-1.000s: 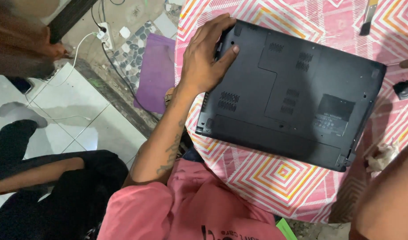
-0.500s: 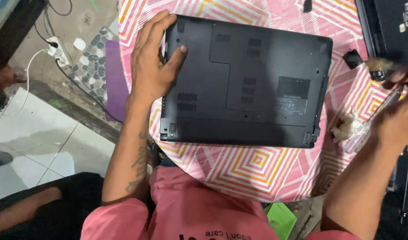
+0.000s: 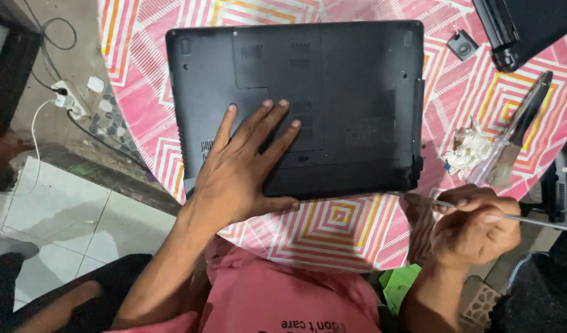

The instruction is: The person uses a screwdriver to remove screws from the bottom panel of a laptop. They place the removed screws on the table and continue unscrewing the device.

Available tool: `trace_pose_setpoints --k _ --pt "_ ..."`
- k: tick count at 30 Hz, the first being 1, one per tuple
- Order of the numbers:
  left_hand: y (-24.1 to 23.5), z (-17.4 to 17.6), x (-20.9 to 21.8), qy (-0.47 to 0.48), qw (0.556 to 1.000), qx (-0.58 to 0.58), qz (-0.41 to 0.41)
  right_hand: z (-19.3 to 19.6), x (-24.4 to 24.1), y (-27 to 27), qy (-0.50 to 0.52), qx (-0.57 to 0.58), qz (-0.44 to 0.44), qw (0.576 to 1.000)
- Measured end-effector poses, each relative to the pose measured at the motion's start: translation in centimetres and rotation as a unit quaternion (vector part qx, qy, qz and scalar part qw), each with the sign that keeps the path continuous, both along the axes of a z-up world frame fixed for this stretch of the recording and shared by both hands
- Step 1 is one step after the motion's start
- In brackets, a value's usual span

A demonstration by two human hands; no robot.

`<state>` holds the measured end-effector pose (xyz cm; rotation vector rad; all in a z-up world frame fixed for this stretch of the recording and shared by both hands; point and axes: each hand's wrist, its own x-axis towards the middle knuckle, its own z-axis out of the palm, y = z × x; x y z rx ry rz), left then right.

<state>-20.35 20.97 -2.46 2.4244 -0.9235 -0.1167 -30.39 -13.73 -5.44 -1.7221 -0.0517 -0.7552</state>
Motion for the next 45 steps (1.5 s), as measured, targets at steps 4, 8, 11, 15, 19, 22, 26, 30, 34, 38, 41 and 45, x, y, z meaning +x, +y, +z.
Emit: trace_pose_setpoints --k 4,8,11,15,19,22,26,30,34,38,41,45 --pt "-0.4 0.4 0.3 0.018 1.0 0.012 0.006 -0.4 1.4 1.3 0.018 0.023 -0.017 0.999" --pt "-0.7 0.7 0.3 0.024 0.999 0.022 0.012 -0.4 1.9 3.8 0.029 0.058 -0.038 0.997" --pt "-0.9 0.7 0.3 0.031 0.999 0.033 0.009 0.0 1.9 5.1 0.059 0.039 -0.034 0.997" --pt "-1.0 0.6 0.4 0.039 0.998 0.044 0.015 -0.4 1.8 5.2 0.019 0.069 -0.018 0.997" --pt "-1.0 0.6 0.6 0.016 0.999 0.027 0.023 0.6 0.9 6.2 0.123 0.201 0.048 0.971" --pt "-0.8 -0.1 0.2 0.009 0.995 -0.077 0.066 -0.7 1.1 6.3 0.114 0.182 0.084 0.973" --pt "-1.0 0.0 0.2 0.002 0.991 -0.099 0.086 0.0 1.5 6.9 0.128 0.188 0.078 0.971" --pt "-1.4 0.1 0.3 -0.003 0.991 -0.09 0.097 -0.5 1.4 6.4 0.126 0.11 0.095 0.981" --pt "-1.8 0.3 0.5 -0.014 0.991 -0.082 0.105 0.4 1.7 6.3 0.147 0.036 0.115 0.982" --pt "-2.0 0.6 0.4 -0.023 0.992 -0.086 0.09 1.0 0.9 6.4 0.148 0.096 0.107 0.979" --pt "-2.4 0.5 0.6 -0.02 0.993 -0.068 0.099 1.3 -0.1 6.2 0.097 0.19 0.057 0.975" --pt "-2.6 0.1 0.4 -0.034 0.991 -0.039 0.121 1.9 -1.1 4.3 0.131 0.164 0.043 0.977"
